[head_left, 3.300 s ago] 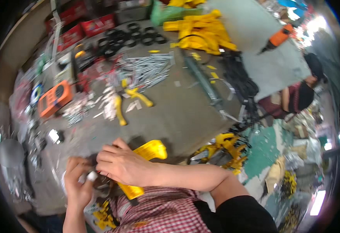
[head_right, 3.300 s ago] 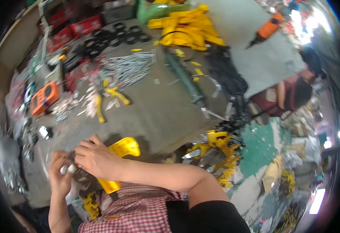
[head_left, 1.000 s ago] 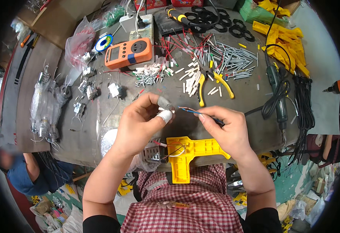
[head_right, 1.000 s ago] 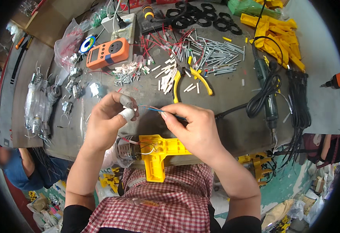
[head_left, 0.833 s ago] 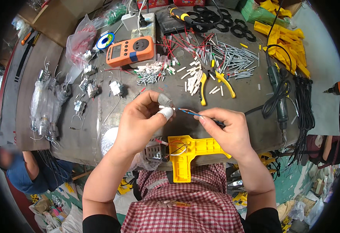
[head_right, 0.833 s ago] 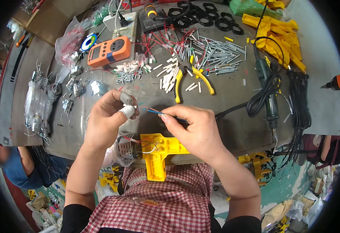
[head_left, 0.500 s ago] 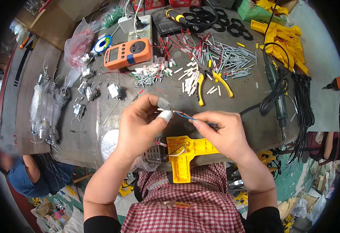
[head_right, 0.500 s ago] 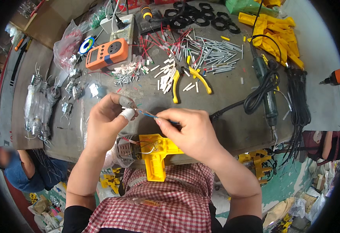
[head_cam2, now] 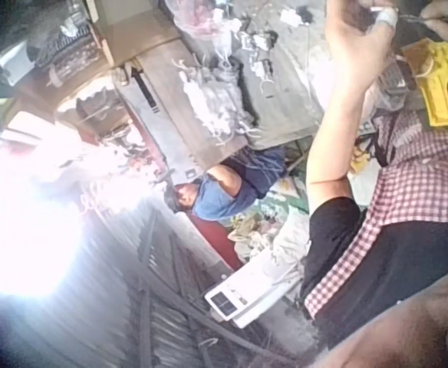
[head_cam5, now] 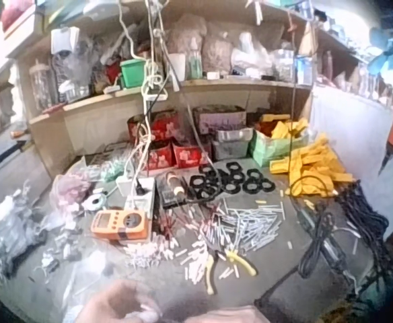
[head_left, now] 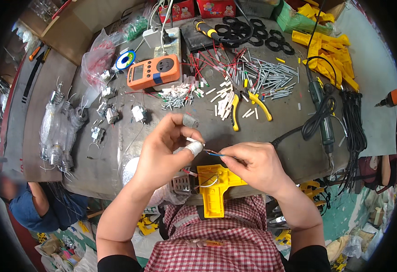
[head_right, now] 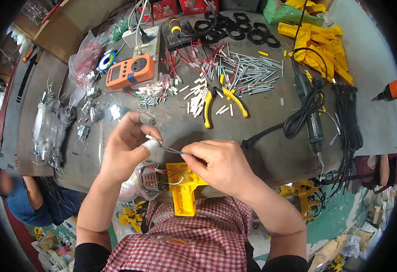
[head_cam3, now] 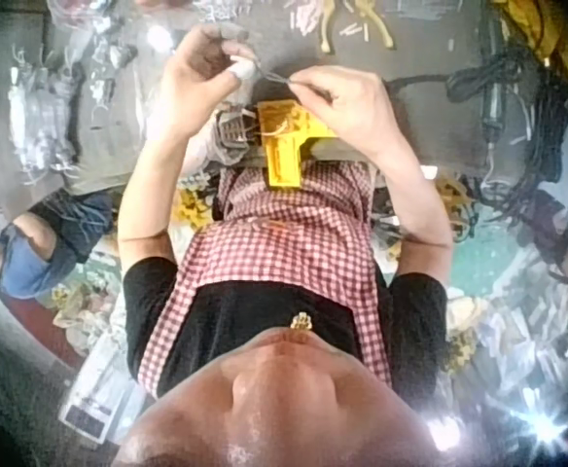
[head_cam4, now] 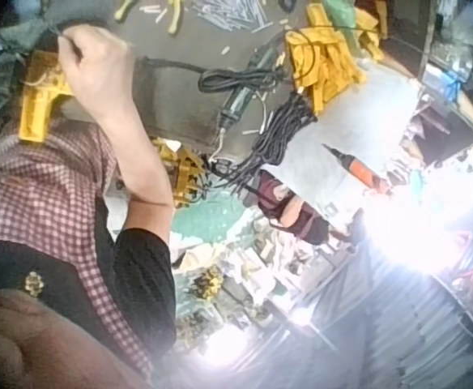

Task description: Assembling a yellow handheld electronic device by connecting wires, a motor, and soldering internal components.

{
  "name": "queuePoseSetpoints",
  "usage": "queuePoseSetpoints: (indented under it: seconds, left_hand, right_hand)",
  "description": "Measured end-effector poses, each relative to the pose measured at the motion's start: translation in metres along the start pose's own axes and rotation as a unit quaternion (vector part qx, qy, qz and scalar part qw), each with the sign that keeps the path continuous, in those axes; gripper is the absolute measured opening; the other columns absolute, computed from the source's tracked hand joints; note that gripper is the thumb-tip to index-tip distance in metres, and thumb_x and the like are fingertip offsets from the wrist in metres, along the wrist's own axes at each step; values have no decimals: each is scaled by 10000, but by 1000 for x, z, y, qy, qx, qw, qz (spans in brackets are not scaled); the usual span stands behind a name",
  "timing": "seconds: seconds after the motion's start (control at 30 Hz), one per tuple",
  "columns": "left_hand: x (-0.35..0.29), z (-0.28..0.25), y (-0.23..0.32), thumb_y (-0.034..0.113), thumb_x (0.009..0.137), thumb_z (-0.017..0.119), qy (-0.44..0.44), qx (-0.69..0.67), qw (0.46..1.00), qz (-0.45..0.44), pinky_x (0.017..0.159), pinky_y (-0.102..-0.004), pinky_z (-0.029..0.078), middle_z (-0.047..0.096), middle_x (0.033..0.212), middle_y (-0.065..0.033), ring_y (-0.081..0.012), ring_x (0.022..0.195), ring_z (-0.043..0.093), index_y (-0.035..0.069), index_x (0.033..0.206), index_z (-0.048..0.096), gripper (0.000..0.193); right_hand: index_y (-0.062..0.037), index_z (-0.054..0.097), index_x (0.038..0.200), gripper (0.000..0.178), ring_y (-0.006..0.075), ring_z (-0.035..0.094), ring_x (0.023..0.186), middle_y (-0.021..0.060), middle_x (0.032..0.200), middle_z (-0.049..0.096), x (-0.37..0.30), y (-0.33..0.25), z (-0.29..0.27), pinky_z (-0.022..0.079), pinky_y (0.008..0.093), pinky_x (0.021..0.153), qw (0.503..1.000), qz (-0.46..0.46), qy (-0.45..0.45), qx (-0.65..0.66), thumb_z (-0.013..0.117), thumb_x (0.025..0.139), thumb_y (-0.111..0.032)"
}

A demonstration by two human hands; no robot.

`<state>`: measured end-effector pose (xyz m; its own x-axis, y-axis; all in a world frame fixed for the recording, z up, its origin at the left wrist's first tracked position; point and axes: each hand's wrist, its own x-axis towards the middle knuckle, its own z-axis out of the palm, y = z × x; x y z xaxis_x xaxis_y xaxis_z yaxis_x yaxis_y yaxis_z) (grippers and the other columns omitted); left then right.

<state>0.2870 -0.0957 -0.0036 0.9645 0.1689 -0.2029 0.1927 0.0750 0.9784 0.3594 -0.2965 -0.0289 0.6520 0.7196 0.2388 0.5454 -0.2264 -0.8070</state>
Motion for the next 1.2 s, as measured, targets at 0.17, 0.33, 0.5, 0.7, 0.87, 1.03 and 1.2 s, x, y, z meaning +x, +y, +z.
queuePoseSetpoints:
  seconds: [0.17, 0.33, 0.5, 0.7, 0.87, 1.03, 1.2]
  left_hand:
    - [2, -8, -9, -65, 779, 595, -22, -50, 999, 2, 745, -222, 459, 608, 996, -74, -95, 883, 558, 2, 1203, 391, 475]
    - [0, -3, -5, 25, 749, 681, -2, -75, 997, -20, 843, -277, 425, 611, 924, -50, -126, 907, 557, 15, 1162, 440, 478]
    - [-1, -4, -6, -58, 777, 606, -25, -69, 997, -5, 769, -232, 469, 602, 988, -68, -99, 897, 567, 4, 1198, 387, 478]
    - [-3, -1, -10, -40, 780, 616, -11, -43, 999, -1, 735, -226, 457, 598, 980, -67, -95, 871, 557, 1, 1199, 382, 482]
    - [-1, 3, -8, -31, 796, 607, -3, -58, 998, -16, 709, -217, 445, 593, 962, -54, -80, 836, 542, 5, 1190, 396, 449]
    - [0, 11, -5, 31, 783, 659, 15, -44, 999, -22, 813, -251, 424, 603, 946, -38, -113, 908, 552, 25, 1149, 457, 419]
    - [2, 14, -5, 30, 786, 664, 19, -60, 998, 1, 815, -251, 422, 603, 944, -36, -114, 903, 550, 28, 1151, 444, 425]
  right_hand:
    - [-40, 669, 869, 85, 238, 628, 609, 98, 727, 650, -3, -4, -1, 479, 324, 545, 999, 3, 43, 31, 671, 814, -105]
    - [-39, 674, 873, 87, 233, 624, 592, 100, 718, 649, -1, -7, -4, 477, 319, 539, 998, 13, 46, 31, 673, 812, -101]
    - [-32, 674, 874, 94, 244, 622, 598, 107, 723, 649, -3, -2, -2, 481, 325, 542, 998, 41, 37, 35, 672, 816, -107]
    - [-49, 650, 917, 133, 259, 618, 615, 103, 700, 633, -2, -3, 6, 479, 347, 526, 991, -43, 123, -14, 683, 789, -66]
    - [-51, 604, 837, 158, 216, 613, 564, 72, 684, 619, -4, -3, 6, 471, 308, 504, 988, -79, 126, -46, 702, 717, -15]
    - [-23, 592, 833, 83, 10, 514, 544, 11, 652, 629, -4, -6, -2, 407, 199, 497, 966, 145, 85, 199, 655, 784, -43]
    - [-17, 604, 841, 87, 14, 519, 555, 14, 654, 627, -5, -2, 2, 415, 207, 502, 975, 89, 97, 178, 663, 784, -48]
